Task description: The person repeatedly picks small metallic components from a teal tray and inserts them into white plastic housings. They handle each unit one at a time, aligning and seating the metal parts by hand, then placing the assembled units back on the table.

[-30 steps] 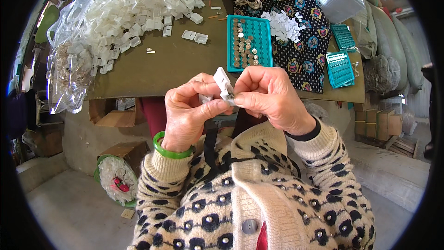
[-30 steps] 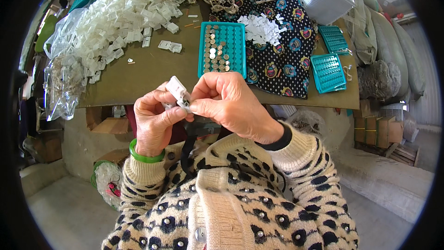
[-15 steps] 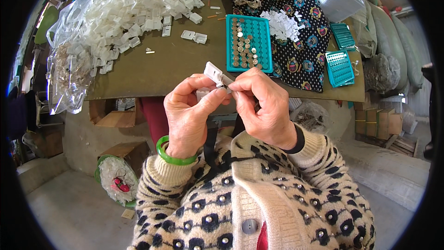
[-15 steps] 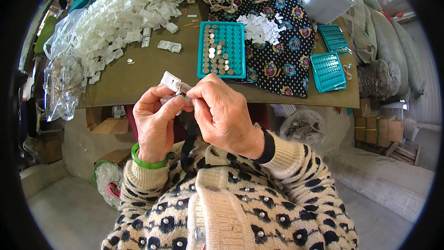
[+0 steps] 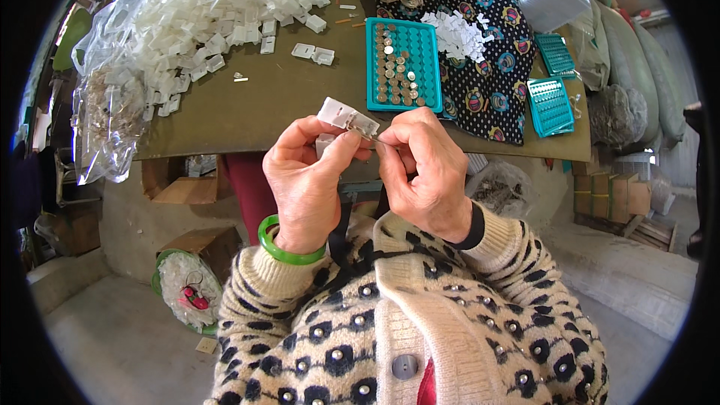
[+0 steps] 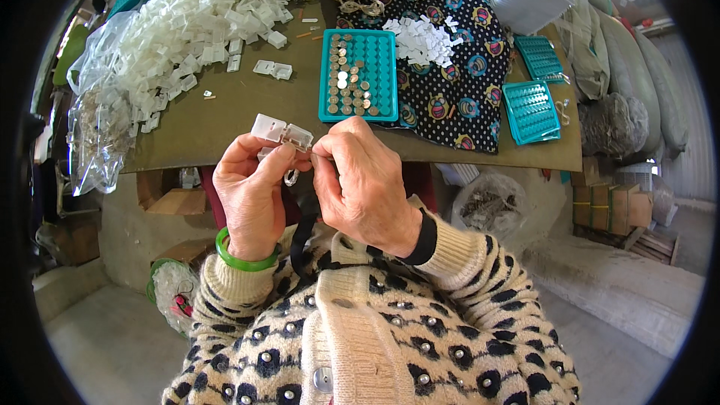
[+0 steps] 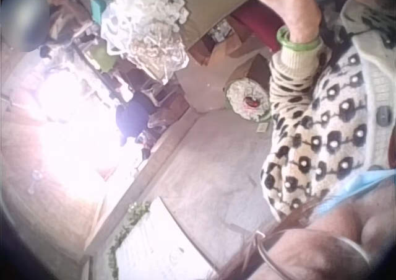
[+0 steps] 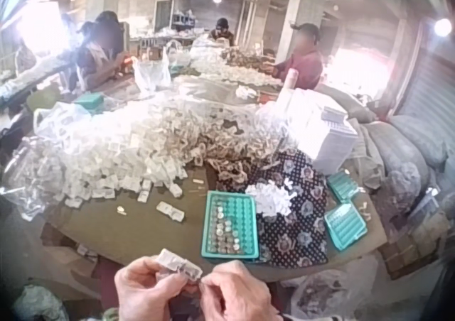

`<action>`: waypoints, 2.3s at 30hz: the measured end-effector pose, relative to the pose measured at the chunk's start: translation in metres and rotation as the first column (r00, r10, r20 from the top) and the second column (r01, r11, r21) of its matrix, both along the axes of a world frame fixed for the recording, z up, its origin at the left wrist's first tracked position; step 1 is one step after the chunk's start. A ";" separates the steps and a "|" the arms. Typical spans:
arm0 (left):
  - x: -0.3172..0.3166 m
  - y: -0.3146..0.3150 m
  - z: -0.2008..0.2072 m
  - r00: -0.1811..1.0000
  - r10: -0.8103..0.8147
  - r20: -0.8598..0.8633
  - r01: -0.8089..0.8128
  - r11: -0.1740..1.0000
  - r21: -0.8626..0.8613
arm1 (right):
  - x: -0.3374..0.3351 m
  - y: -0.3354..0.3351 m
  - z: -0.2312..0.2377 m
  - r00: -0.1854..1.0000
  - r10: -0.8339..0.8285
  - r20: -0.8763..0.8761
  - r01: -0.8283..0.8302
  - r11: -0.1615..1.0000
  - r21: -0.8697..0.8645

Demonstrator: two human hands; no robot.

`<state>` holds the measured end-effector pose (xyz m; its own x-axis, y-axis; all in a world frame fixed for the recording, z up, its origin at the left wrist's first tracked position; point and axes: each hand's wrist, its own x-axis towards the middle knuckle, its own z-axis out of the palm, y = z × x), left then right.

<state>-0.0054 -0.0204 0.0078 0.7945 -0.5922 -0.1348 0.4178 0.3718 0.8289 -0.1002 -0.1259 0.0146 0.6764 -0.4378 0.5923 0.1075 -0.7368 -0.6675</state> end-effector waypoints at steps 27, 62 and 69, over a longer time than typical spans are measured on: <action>-0.004 0.004 0.001 0.997 0.074 0.037 -0.075 0.997 0.020 | -0.006 0.011 0.013 0.983 0.137 -0.123 -0.070 0.897 0.437; -0.014 0.000 -0.004 0.759 0.220 0.612 -0.358 0.927 0.111 | 0.002 0.004 -0.002 0.999 0.040 0.029 -0.034 0.987 -0.160; -0.005 0.008 0.006 0.999 0.040 -0.024 -0.040 0.999 0.003 | 0.000 0.010 0.002 0.999 0.015 -0.045 -0.011 0.995 0.094</action>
